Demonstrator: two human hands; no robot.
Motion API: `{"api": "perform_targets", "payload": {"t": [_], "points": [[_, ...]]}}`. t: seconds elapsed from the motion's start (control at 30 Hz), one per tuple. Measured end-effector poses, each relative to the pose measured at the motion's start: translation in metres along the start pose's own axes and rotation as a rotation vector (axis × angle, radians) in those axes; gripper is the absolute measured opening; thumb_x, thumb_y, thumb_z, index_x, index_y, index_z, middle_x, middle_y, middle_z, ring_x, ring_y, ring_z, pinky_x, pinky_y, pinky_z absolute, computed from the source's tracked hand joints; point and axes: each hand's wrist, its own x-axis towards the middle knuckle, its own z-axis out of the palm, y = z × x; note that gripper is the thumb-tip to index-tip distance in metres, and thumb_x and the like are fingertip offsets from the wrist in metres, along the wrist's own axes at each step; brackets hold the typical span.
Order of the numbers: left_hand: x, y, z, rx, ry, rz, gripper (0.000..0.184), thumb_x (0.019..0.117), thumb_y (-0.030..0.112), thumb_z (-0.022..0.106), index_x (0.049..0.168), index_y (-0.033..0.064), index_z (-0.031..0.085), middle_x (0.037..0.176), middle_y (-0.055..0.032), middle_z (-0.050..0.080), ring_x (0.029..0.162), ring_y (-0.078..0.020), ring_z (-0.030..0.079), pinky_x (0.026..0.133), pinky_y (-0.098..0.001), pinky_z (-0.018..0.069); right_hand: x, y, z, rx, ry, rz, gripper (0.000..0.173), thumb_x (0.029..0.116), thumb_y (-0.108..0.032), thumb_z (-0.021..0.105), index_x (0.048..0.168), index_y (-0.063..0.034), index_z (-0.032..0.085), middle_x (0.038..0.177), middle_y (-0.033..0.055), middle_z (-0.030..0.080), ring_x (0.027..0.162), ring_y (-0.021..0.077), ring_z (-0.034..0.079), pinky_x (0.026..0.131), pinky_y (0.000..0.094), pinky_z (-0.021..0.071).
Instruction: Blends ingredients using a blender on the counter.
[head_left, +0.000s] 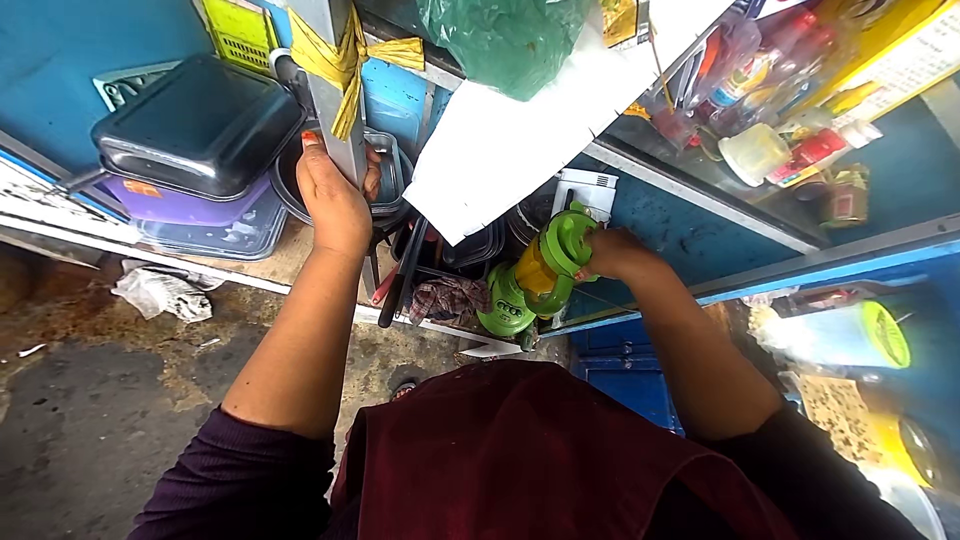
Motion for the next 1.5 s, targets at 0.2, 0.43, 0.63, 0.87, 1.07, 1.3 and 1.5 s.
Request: {"api": "perform_targets", "payload": {"t": [0.2, 0.43, 0.63, 0.87, 1.07, 1.3, 1.5], "points": [[-0.0007, 0.0018, 0.0003, 0.011, 0.004, -0.016, 0.055, 0.1093, 0.024, 0.002, 0.095, 0.0131, 0.054, 0.071, 0.0067, 0.059, 0.054, -0.0062, 0.052, 0.054, -0.0251, 0.0472, 0.0013, -0.0002, 0.0004, -0.010, -0.003, -0.004, 0.091, 0.0871, -0.042, 0.083, 0.153, 0.0052, 0.042, 0.164, 0.0304, 0.030, 0.142, 0.0531, 0.041, 0.108, 0.0664, 0.0416], [-0.0007, 0.0010, 0.0007, -0.005, -0.001, -0.008, 0.055, 0.1091, 0.024, 0.002, 0.095, 0.0133, 0.054, 0.070, 0.0069, 0.059, 0.053, -0.0055, 0.051, 0.052, -0.0235, 0.0457, 0.0000, -0.0001, -0.0004, 0.003, 0.002, -0.004, 0.088, 0.0865, -0.041, 0.084, 0.150, 0.0056, 0.045, 0.163, 0.0296, 0.032, 0.140, 0.0531, 0.042, 0.107, 0.0658, 0.0425], [-0.0006, 0.0013, 0.0010, 0.002, 0.006, -0.005, 0.055, 0.1086, 0.023, 0.002, 0.095, 0.0131, 0.054, 0.070, 0.0074, 0.059, 0.053, -0.0051, 0.051, 0.052, -0.0234, 0.0458, 0.0008, 0.0006, 0.0002, 0.008, 0.002, -0.011, 0.089, 0.0873, -0.042, 0.083, 0.152, 0.0051, 0.044, 0.164, 0.0294, 0.031, 0.141, 0.0532, 0.041, 0.108, 0.0666, 0.0417], [-0.0001, 0.0006, 0.0002, 0.001, 0.010, -0.019, 0.055, 0.1082, 0.023, 0.001, 0.097, 0.0124, 0.054, 0.071, 0.0067, 0.059, 0.054, -0.0055, 0.051, 0.052, -0.0241, 0.0461, 0.0019, 0.0003, 0.0007, 0.027, 0.013, -0.015, 0.088, 0.0851, -0.040, 0.085, 0.149, 0.0059, 0.047, 0.162, 0.0307, 0.033, 0.139, 0.0537, 0.043, 0.107, 0.0679, 0.0421], [0.0000, 0.0003, 0.0005, 0.002, 0.004, -0.020, 0.056, 0.1081, 0.023, 0.000, 0.096, 0.0127, 0.054, 0.071, 0.0066, 0.059, 0.054, -0.0059, 0.051, 0.052, -0.0242, 0.0456, 0.0041, 0.0003, 0.0007, 0.009, 0.012, -0.008, 0.086, 0.0854, -0.040, 0.085, 0.148, 0.0060, 0.048, 0.161, 0.0304, 0.034, 0.138, 0.0528, 0.044, 0.106, 0.0669, 0.0428], [-0.0002, -0.0001, 0.0008, 0.000, 0.012, -0.013, 0.055, 0.1081, 0.022, 0.001, 0.096, 0.0128, 0.054, 0.072, 0.0064, 0.060, 0.054, -0.0058, 0.051, 0.052, -0.0241, 0.0457, 0.0044, -0.0004, 0.0008, -0.008, 0.010, -0.006, 0.088, 0.0848, -0.041, 0.085, 0.148, 0.0059, 0.048, 0.162, 0.0299, 0.034, 0.139, 0.0528, 0.043, 0.108, 0.0660, 0.0417], [-0.0009, 0.0004, 0.0008, 0.002, 0.012, -0.017, 0.055, 0.1079, 0.022, 0.001, 0.097, 0.0131, 0.054, 0.073, 0.0064, 0.060, 0.054, -0.0060, 0.052, 0.053, -0.0247, 0.0464, 0.0050, -0.0010, 0.0015, 0.004, 0.011, 0.002, 0.087, 0.0834, -0.040, 0.087, 0.147, 0.0053, 0.050, 0.163, 0.0284, 0.033, 0.138, 0.0530, 0.044, 0.108, 0.0667, 0.0406]]}}
